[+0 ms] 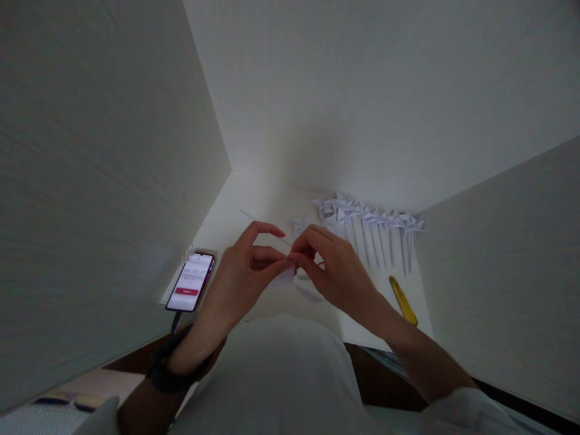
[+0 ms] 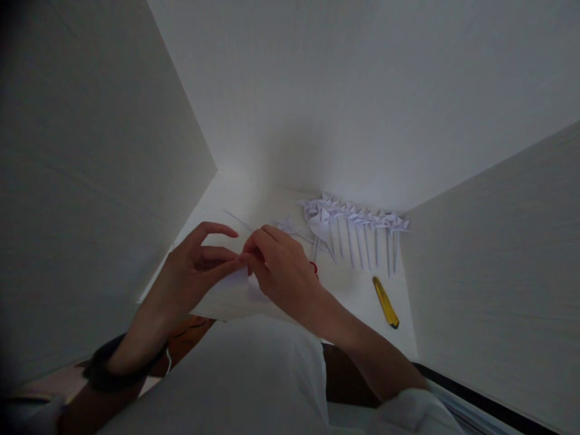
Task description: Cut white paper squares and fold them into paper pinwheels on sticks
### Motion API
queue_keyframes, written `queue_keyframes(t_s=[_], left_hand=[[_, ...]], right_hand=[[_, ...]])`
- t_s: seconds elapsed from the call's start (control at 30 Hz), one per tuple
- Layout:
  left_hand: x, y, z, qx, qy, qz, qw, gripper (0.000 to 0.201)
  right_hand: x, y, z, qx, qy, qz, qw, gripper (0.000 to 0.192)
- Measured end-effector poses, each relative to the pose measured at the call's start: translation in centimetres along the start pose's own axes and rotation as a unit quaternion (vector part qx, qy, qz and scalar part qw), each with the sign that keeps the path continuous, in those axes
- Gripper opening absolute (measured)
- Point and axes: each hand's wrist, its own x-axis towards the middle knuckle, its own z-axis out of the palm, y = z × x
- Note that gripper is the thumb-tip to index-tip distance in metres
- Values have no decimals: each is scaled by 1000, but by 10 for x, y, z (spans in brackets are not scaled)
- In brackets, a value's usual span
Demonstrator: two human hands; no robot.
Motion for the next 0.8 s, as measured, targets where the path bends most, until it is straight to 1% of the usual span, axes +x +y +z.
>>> queue_keyframes(t_s=[0.07,0.1,0.2,0.23,0.27,0.3,0.37,0.4,0.47,0.5,0.53,0.57,0.63,0.73,0.8], left_hand=[[3,-4,-1,-50,1,-8,999,30],[5,-6,-2,-78,14,-9,997,29],[9,-16,-5,-145,90,-5,985,28],[10,-19,-7,-158,108,-5,982,28],[10,-21,-8,-166,114,-11,979,29],[10,-23,-9,-169,107,-20,980,31],[9,-23,-12,-162,61,-36,984,34],[8,-23,-13,-154,29,-37,987,36],[9,-20,-14,-142,-38,-26,989,42],[9,-19,-15,-132,-67,-22,989,41],[11,-18,-14,-115,-84,-21,990,36],[13,-17,-14,-93,-90,-22,991,28],[16,-17,-12,-52,-74,-27,996,12],[19,-19,-11,-38,-42,-29,998,7],[18,-20,-9,-52,-52,-33,997,8]], right_hand=[[-2,7,-4,50,-8,8,999,12],[-4,11,-8,94,-24,16,995,12],[-11,24,-21,228,-107,24,968,32],[-13,26,-24,244,-125,27,961,35],[-14,27,-26,235,-132,37,962,31],[-15,27,-27,210,-126,52,968,23],[-14,24,-27,151,-98,85,980,6],[-12,22,-25,129,-86,93,984,7],[-8,18,-23,100,-85,83,988,10],[-6,15,-22,82,-89,71,990,11],[-4,13,-21,62,-95,59,992,12],[-3,11,-21,45,-99,50,993,13],[-2,8,-22,29,-93,45,994,11],[-2,7,-23,65,-69,61,994,5],[-3,9,-23,106,-65,74,989,2]])
